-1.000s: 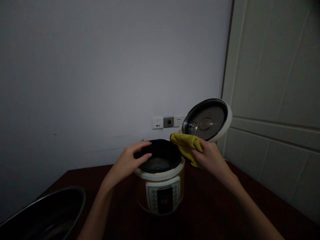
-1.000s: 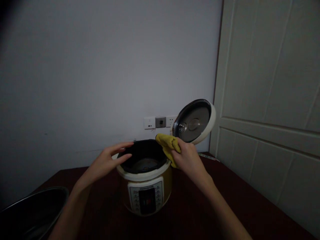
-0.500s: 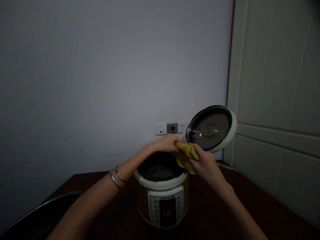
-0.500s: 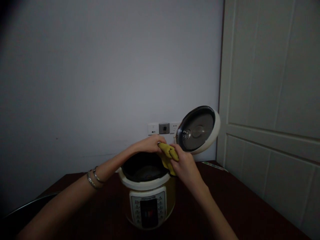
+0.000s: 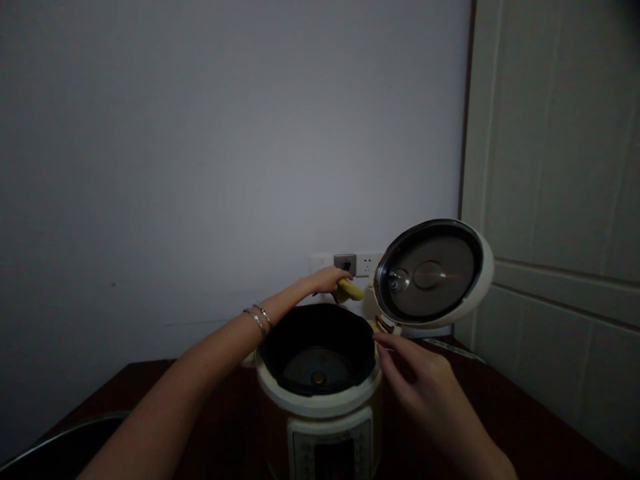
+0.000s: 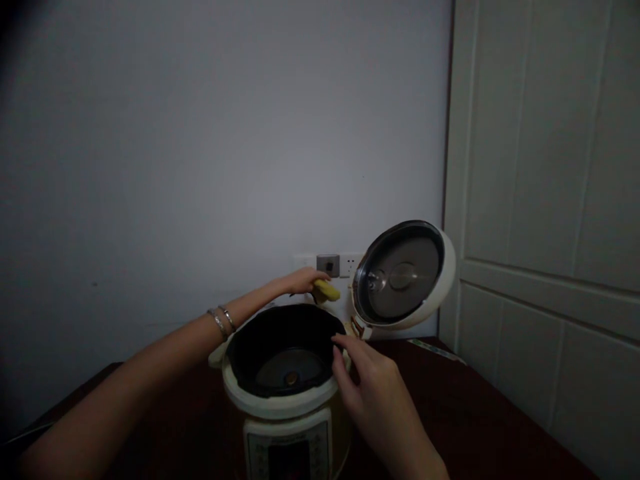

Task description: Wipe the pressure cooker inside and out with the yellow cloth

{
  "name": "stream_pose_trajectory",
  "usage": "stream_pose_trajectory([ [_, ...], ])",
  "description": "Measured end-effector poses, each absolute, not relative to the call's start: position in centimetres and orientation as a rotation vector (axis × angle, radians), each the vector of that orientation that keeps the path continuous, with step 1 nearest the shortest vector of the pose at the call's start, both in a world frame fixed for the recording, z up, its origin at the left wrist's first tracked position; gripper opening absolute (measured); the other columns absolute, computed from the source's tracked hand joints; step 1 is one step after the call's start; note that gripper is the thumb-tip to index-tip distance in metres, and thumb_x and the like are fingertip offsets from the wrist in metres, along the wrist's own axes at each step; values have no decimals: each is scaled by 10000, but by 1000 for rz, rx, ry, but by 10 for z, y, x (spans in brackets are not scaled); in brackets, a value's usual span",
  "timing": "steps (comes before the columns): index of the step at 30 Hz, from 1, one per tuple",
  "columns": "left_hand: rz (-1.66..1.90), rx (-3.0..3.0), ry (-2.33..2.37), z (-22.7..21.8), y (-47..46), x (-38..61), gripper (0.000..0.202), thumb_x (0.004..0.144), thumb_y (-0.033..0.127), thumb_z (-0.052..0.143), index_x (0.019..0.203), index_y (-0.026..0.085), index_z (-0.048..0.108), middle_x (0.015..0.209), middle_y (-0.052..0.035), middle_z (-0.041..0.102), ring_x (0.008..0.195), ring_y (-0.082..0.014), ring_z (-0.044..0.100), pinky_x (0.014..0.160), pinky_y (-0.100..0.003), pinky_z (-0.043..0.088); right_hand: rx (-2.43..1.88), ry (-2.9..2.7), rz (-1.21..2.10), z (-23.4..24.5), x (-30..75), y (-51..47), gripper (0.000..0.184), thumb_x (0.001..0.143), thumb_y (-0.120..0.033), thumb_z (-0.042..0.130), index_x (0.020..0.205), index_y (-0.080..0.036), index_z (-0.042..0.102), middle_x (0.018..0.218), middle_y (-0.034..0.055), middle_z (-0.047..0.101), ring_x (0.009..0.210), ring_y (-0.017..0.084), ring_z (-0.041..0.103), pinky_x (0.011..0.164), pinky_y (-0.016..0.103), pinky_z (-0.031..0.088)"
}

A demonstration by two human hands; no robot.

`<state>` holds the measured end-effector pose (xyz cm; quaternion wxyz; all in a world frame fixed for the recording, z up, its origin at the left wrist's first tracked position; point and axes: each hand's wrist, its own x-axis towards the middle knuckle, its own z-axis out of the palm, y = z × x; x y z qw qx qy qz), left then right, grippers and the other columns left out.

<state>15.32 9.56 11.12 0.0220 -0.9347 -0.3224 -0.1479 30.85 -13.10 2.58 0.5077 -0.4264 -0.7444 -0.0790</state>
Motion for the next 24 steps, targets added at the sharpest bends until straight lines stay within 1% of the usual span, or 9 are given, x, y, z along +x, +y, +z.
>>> stream_pose_trajectory([
  [2,-386,-2985,-977,93,104,162,498,598,3,511,1040,170,669,965,-44,704,909,-190,598,830,-261,422,-1018,-1796,-191,25,306,-128,224,883,-256,457,988,-209,649,941,79,735,814,205,710,705,302,574],
  [4,-325,-3065,-981,79,109,167,487,587,-3,480,994,160,693,917,-31,710,864,-174,601,807,-250,429,-1008,-1786,-190,23,305,-125,220,875,-248,464,989,-215,650,936,76,736,810,205,711,699,301,578],
  [7,-215,-3162,-1049,68,114,167,408,567,1,452,850,131,715,700,1,670,671,-144,567,671,-230,437,-995,-1745,-205,20,305,-119,244,863,-238,475,1040,-212,642,983,83,731,854,214,708,732,315,579],
  [9,-141,-3213,-1112,68,117,164,325,567,19,457,750,121,704,559,25,587,546,-124,498,568,-222,407,-1009,-1726,-209,18,305,-116,266,864,-241,476,1075,-208,635,1003,88,727,867,218,706,740,319,580],
  [11,-100,-3258,-1169,71,121,158,251,575,50,476,693,123,685,490,40,511,478,-109,436,501,-218,365,-1023,-1728,-198,17,305,-114,263,866,-253,481,1070,-211,642,987,85,731,844,218,711,718,312,585],
  [13,-105,-3292,-1220,74,125,151,173,589,91,503,650,128,660,471,45,471,457,-102,402,472,-219,335,-1025,-1737,-184,17,305,-113,252,867,-264,486,1052,-221,651,966,76,736,816,216,715,694,303,590],
  [16,-177,-3324,-1295,74,129,141,86,606,147,533,585,133,615,476,40,453,473,-99,383,470,-223,318,-1018,-1727,-186,17,306,-113,243,865,-267,495,1049,-231,649,964,63,739,797,211,718,677,293,595],
  [20,-267,-3360,-1394,70,134,137,76,614,175,539,562,137,579,481,37,447,473,-92,366,458,-222,293,-998,-1701,-202,17,311,-110,258,862,-260,502,1083,-221,629,1015,61,731,853,207,714,740,288,593],
  [24,-325,-3392,-1490,68,145,139,80,605,189,563,546,136,561,466,35,448,448,-85,356,434,-217,270,-1042,-1746,-171,18,315,-107,268,867,-257,487,1088,-215,632,1015,69,731,853,209,715,729,291,593],
])
